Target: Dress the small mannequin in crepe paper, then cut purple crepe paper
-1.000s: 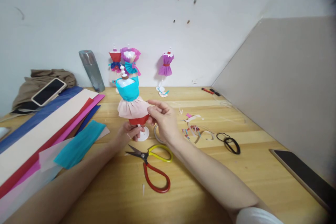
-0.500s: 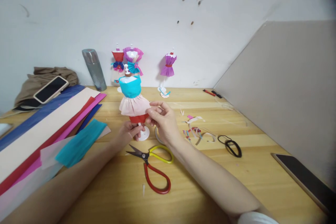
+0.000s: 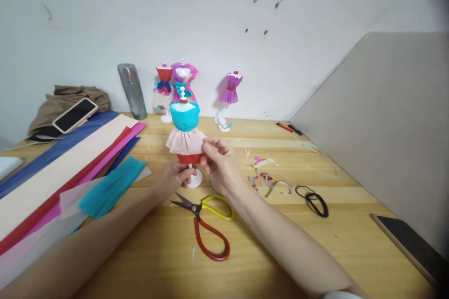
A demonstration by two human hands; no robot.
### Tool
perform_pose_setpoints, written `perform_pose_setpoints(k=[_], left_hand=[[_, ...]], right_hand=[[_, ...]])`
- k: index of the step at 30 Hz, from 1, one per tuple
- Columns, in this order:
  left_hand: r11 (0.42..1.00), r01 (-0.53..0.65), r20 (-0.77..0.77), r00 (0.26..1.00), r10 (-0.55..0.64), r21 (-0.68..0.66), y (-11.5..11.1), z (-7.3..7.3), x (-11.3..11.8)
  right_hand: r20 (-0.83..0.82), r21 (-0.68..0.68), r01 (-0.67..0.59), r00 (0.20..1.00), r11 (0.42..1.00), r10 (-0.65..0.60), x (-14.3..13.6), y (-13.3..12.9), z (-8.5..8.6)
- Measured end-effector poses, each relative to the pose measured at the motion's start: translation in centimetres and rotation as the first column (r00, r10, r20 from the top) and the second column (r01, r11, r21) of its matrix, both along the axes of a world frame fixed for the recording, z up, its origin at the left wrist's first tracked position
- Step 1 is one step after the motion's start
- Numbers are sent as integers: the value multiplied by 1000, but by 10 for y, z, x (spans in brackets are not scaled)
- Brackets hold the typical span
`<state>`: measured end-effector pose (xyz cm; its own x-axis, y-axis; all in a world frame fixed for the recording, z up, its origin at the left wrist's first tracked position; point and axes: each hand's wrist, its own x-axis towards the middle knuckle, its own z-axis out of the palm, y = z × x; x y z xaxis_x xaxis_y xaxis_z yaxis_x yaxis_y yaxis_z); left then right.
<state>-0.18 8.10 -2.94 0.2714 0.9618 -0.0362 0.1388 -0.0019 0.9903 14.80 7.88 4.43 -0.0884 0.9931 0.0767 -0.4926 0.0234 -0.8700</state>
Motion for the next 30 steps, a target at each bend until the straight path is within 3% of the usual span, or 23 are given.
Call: perform_pose_setpoints(k=[12, 19, 26, 30], left_hand=[[998, 14, 16, 1000, -13, -54, 1, -3, 0], [999, 19, 15, 1000, -18, -48, -1, -1, 0], [999, 15, 59, 998, -13, -33, -2, -3, 1], [999, 37, 54, 998, -35, -34, -2, 1, -2]], right_hand=[[255, 124, 166, 947, 978, -193, -5, 0, -5], [237, 120, 154, 955, 981, -179, -7, -2, -7], [132, 58, 19, 991, 998, -26, -3, -12, -1], [137, 49, 31, 990, 998, -38, 0, -13, 2]])
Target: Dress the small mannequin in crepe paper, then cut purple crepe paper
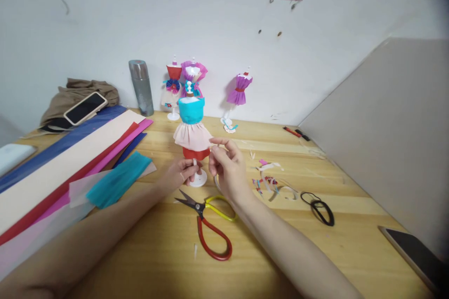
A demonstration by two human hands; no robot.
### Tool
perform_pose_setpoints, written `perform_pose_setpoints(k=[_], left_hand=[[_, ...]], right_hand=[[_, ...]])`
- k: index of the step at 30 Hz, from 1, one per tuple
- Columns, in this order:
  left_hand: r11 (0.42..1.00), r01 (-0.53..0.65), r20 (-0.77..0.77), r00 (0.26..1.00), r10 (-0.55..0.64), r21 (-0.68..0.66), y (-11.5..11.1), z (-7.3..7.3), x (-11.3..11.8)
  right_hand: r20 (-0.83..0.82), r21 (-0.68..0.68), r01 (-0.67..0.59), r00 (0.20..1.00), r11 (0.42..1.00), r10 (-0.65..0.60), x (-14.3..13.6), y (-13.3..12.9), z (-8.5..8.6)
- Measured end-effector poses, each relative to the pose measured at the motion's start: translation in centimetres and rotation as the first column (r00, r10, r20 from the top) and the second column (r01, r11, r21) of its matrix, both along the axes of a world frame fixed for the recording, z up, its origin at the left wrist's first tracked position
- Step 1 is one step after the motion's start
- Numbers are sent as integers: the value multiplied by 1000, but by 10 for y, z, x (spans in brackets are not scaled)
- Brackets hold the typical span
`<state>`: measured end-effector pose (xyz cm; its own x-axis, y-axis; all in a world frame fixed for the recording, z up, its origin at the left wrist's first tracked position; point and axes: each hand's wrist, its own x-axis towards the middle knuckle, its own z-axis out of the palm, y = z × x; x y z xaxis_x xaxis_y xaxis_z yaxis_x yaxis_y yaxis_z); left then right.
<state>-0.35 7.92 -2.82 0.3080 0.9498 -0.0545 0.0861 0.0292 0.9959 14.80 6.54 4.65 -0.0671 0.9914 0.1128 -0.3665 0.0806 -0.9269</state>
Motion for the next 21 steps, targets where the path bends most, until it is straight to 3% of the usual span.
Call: perform_pose_setpoints(k=[6, 8, 10, 11, 13, 15, 16, 18, 21], left_hand=[[998, 50, 194, 980, -41, -42, -1, 11, -5], [995, 69, 256, 966, -48, -75, -1, 13, -7], [992, 75, 280, 959, -43, -103, 0, 14, -9], [991, 73, 285, 958, -38, -112, 1, 14, -11], [990, 76, 300, 953, -36, -121, 4, 12, -14], [989, 88, 322, 946, -45, -119, 8, 10, -16], [989, 96, 334, 941, -52, -116, 10, 9, -18], [987, 112, 349, 935, -67, -112, 12, 9, -20], [982, 147, 369, 925, -95, -115, 13, 12, -21]], right_hand=[[64, 79, 87, 994, 993, -92, 18, 13, 3], [157, 106, -22, 988, 994, 5, 30, 15, 7], [346, 75, -303, 901, 950, 261, 44, 14, 12], [465, 19, -478, 782, 878, 415, 49, 12, 15], [697, -129, -742, 404, 658, 593, 53, 5, 18], [856, -277, -830, 15, 484, 517, 49, -3, 16], [896, -339, -825, -137, 452, 422, 45, -7, 13], [910, -414, -772, -343, 483, 233, 33, -16, 8], [890, -407, -726, -452, 555, 60, 17, -28, 3]])
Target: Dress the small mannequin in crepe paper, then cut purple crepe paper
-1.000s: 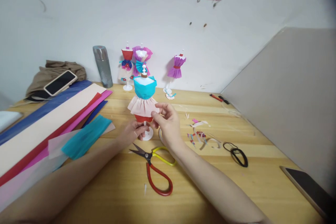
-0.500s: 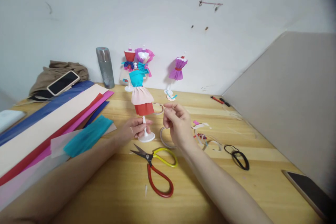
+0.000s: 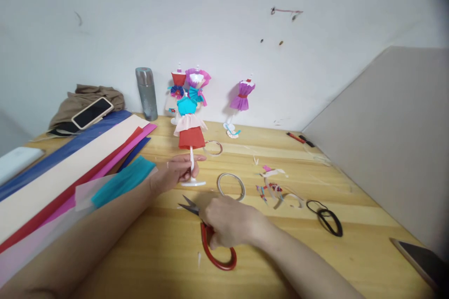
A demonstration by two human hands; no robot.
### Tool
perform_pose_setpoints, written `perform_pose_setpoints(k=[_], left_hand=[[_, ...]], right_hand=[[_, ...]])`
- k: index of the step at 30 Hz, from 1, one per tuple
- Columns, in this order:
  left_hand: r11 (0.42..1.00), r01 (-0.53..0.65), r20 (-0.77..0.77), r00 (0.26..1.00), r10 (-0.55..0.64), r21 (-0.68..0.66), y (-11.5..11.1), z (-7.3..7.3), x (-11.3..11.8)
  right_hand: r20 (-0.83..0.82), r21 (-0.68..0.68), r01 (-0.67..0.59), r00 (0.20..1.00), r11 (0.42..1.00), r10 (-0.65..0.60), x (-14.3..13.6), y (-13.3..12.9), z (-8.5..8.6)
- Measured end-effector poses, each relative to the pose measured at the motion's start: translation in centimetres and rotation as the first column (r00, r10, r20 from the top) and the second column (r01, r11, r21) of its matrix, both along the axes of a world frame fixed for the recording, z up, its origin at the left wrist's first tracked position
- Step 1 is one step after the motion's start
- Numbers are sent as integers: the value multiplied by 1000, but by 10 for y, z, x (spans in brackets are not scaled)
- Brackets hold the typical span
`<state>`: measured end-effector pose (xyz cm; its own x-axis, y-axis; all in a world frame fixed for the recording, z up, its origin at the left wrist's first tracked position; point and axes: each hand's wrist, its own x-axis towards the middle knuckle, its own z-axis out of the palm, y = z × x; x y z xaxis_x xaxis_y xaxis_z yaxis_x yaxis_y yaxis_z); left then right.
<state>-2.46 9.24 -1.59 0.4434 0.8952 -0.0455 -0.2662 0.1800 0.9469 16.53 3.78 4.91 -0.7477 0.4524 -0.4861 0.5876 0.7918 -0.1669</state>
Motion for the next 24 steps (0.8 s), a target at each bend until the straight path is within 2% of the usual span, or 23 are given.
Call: perform_pose_setpoints(k=[7, 10, 13, 18, 21, 24], left_hand=[[999, 9, -55, 998, -6, 45, -8, 9, 2], [996, -5, -59, 998, 10, 84, -9, 8, 2], [993, -36, -78, 996, 44, 109, -8, 3, 1], [985, -93, -137, 984, 113, 148, -6, 0, -1], [976, -109, -130, 982, 135, 186, -4, 4, -3], [967, -120, -119, 982, 150, 223, -1, 9, -5]], right_hand=[[22, 92, 12, 1000, 996, -14, -8, -14, 2], [-4, 124, 76, 997, 989, -76, -7, -12, 2], [-15, 99, 143, 990, 985, -142, -4, -9, 1], [-140, 102, 79, 988, 992, -64, 0, -10, 1], [-108, 80, 139, 986, 987, -130, 5, -11, 8], [-127, 23, 112, 986, 993, -108, 15, -9, 20]])
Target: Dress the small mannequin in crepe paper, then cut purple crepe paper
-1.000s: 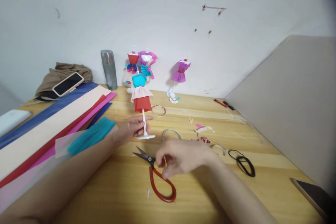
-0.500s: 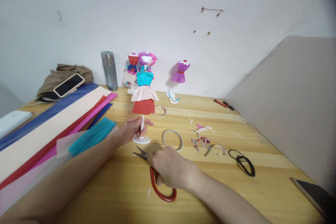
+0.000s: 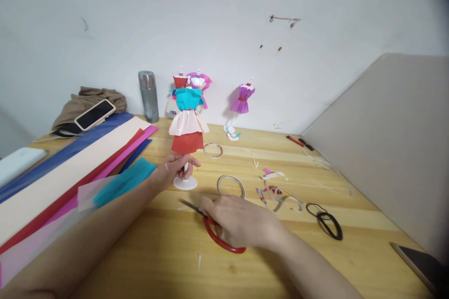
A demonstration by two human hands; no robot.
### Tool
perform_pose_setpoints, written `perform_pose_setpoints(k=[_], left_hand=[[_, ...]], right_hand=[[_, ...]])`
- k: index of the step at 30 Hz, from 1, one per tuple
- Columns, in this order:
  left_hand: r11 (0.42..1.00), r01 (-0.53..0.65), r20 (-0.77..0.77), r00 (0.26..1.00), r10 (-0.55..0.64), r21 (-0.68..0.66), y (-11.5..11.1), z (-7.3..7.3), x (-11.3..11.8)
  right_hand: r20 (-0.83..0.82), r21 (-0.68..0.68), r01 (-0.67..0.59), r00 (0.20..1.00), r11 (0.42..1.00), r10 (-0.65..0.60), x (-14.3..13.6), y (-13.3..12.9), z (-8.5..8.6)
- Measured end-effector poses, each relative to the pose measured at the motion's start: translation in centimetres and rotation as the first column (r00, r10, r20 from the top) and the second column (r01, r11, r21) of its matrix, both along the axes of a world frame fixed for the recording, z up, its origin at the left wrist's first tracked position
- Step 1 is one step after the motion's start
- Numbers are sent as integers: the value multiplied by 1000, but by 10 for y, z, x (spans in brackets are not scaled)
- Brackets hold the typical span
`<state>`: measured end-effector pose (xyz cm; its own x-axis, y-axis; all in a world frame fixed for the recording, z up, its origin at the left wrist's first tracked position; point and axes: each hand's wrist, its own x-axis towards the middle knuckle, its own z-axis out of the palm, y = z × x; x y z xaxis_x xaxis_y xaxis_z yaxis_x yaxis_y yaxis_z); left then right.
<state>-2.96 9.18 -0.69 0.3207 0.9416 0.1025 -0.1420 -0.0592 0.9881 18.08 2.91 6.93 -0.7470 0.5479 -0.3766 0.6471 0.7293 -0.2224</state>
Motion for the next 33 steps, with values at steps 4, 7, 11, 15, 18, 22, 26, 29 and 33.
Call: perform_pose_setpoints(k=[4, 7, 11, 15, 18, 22, 26, 29, 33], left_hand=[[999, 12, -39, 999, -11, 32, 3, 1, -3], [998, 42, -67, 997, -39, 39, 2, -1, -4], [995, 87, -85, 993, -83, 45, -2, -2, -3], [988, 135, -100, 987, -127, 73, -5, -2, -2], [979, 186, -108, 979, -176, 87, -8, 1, 0], [975, 213, -142, 969, -203, 65, -12, 4, 4], [965, 254, -161, 957, -241, 64, -14, 3, 6], [959, 280, -171, 948, -268, 50, -14, 1, 6], [959, 281, -154, 950, -272, 35, -14, -2, 6]], right_hand=[[-230, -108, 4, 973, 994, -29, 24, 10, 21], [-442, -169, -19, 895, 985, -59, 47, 24, 33], [-548, -267, -59, 831, 962, -101, 77, 46, 38], [-548, -374, -118, 828, 920, -117, 93, 58, 35], [-606, -407, -173, 786, 897, -123, 92, 59, 33], [-639, -436, -192, 754, 879, -151, 84, 60, 33], [-626, -511, -171, 746, 843, -228, 78, 62, 30], [-616, -569, -161, 733, 806, -288, 78, 65, 27], [-622, -574, -152, 719, 804, -309, 80, 67, 24]])
